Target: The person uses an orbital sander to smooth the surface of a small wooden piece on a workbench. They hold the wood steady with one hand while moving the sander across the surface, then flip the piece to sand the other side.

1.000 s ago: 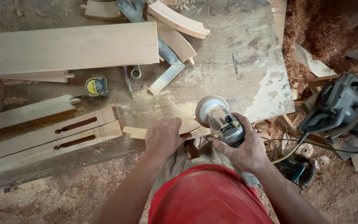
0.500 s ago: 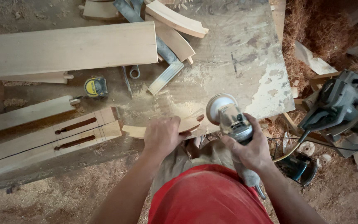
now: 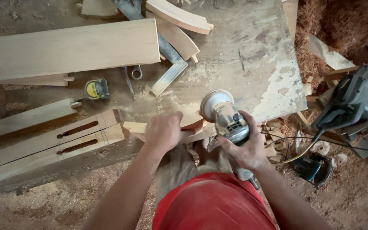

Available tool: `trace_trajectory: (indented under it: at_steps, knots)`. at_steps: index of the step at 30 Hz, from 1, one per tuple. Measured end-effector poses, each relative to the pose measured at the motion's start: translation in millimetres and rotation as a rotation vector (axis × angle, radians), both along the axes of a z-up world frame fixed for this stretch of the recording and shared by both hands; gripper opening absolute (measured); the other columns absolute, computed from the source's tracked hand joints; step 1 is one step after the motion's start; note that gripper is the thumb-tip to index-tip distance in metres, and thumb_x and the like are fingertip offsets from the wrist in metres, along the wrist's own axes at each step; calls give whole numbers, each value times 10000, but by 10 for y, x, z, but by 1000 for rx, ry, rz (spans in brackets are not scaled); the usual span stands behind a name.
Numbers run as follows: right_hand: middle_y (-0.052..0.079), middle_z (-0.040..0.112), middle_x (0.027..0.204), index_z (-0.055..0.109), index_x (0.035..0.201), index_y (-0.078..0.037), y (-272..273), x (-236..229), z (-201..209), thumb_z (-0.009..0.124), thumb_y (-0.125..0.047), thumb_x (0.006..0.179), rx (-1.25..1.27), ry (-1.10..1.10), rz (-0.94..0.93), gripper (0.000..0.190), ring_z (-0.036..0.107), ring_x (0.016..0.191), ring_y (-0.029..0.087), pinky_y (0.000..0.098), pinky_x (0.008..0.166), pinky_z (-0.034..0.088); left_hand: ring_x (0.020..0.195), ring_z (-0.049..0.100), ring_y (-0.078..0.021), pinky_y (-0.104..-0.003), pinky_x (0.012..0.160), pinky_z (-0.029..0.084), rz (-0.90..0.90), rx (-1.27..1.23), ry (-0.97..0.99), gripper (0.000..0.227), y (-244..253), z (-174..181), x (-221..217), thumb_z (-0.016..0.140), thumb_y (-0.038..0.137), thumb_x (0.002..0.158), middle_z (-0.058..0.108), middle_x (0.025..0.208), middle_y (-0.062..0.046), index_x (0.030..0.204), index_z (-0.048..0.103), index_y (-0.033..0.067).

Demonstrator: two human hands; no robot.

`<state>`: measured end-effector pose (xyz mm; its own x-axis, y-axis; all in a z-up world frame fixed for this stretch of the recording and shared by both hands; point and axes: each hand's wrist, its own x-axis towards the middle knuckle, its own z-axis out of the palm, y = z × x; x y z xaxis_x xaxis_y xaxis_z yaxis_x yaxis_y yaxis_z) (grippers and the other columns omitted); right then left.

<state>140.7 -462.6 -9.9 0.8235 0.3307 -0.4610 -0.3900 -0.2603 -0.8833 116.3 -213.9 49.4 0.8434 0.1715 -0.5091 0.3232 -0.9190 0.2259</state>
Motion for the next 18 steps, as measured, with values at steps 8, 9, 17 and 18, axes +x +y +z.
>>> trace_trajectory:
  at_steps: [8,9,17,18]
  knots:
    - [147,646,1275,349,1517,3,3,36,-64,911,-373,683,43,-89,31,1073,641,1172,223,358,1012,532,841,745,-324,-460,775,578,12,-10,16,612,8,-55,14,832,636,701,757,879,-137,969,733,94]
    - [153,647,1282,349,1520,3,1,40,-62,910,-369,684,36,-87,35,1073,642,1178,231,362,1018,531,816,745,-311,-454,756,581,6,-9,27,625,9,-72,23,829,647,697,756,867,-132,970,731,93]
    - [200,606,1324,250,1550,-30,-79,73,-75,890,-378,643,-67,74,-6,1164,663,1188,285,405,1039,557,625,709,-223,-408,610,575,-62,3,7,598,5,-122,-22,822,621,725,738,740,-107,927,707,69]
    - [193,618,1319,255,1562,-42,-132,80,-77,884,-379,632,-131,89,-10,1172,662,1181,281,405,1024,554,630,713,-230,-412,606,574,-56,-5,-16,559,-2,-110,-57,833,579,728,737,740,-104,930,705,73]
